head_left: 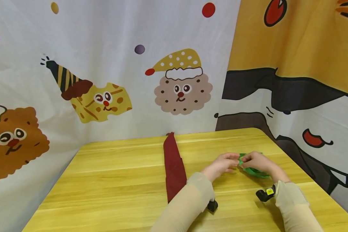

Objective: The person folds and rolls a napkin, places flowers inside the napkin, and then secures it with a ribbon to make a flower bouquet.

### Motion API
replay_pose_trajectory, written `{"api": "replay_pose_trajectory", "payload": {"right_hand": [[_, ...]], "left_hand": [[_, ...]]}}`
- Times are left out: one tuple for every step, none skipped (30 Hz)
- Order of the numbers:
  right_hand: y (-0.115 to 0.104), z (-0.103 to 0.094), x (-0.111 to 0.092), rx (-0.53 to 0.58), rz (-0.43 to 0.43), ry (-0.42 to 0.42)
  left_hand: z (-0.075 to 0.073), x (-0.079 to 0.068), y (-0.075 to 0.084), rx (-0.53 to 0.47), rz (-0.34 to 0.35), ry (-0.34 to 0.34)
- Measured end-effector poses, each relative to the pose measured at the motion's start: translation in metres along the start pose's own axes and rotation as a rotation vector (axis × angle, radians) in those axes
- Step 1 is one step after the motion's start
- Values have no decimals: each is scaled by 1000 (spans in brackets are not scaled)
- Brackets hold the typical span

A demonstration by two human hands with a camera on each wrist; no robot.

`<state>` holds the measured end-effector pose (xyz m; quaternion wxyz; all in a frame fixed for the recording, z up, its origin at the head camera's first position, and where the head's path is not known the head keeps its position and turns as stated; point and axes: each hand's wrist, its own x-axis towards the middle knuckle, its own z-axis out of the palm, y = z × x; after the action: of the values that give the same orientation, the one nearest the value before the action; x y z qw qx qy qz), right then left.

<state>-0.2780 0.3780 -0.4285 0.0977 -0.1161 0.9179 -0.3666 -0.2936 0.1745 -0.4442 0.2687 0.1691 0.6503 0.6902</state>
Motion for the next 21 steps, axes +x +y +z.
{"api": "replay_pose_trajectory", "payload": {"right_hand": [[-3, 0, 0, 10, -9, -5], [-6, 0, 1, 15, -12, -7], [-9, 0, 1, 22, -16, -8], [-11, 0, 1, 24, -27, -9], [-14, 0, 1, 32, -29, -11], [-16, 1, 2, 38, -36, -15], [-18, 1, 1, 47, -42, -19], [-20, 1, 1, 55, -51, -24], [-21, 1, 1, 62, -63, -32], [-22, 1, 1, 70, -78, -41], [-23, 1, 1, 81, -89, -49], [-24, 1, 1, 92, -108, -60], [-25, 1, 1, 107, -122, -70], [-25, 2, 1, 117, -136, -80], [-25, 2, 0, 129, -144, -87], [-26, 2, 0, 141, -149, -94], [-26, 2, 0, 147, -151, -99], [-26, 1, 0, 154, -155, -104], [-26, 1, 0, 157, -149, -102], [-26, 1, 0, 159, -146, -101], [-27, 1, -1, 157, -143, -98]], "left_hand": [[0, 0, 0, -7, 0, 1], [-1, 0, 0, -11, -3, 2], [-1, -1, 1, -13, 0, 0], [-1, -1, 1, -12, -1, 2], [-2, -2, 1, -4, -5, 8], [-3, -2, 2, 4, -6, 10], [-4, -2, 3, 16, -6, 13], [-5, -2, 3, 29, -4, 11], [-6, -2, 3, 44, -3, 8], [-7, -1, 4, 60, -3, 4], [-9, -1, 5, 76, -1, -5], [-10, -1, 7, 97, 2, -17], [-11, 0, 8, 122, 2, -28], [-13, -1, 10, 147, 2, -39], [-14, 0, 12, 174, 0, -48], [-16, -1, 14, 206, 4, -57], [-17, -1, 16, 243, 9, -65], [-19, -1, 17, 286, 14, -71], [-20, -2, 19, 323, 21, -77], [-21, -2, 20, 359, 32, -83], [-23, -3, 22, 393, 40, -84]]}}
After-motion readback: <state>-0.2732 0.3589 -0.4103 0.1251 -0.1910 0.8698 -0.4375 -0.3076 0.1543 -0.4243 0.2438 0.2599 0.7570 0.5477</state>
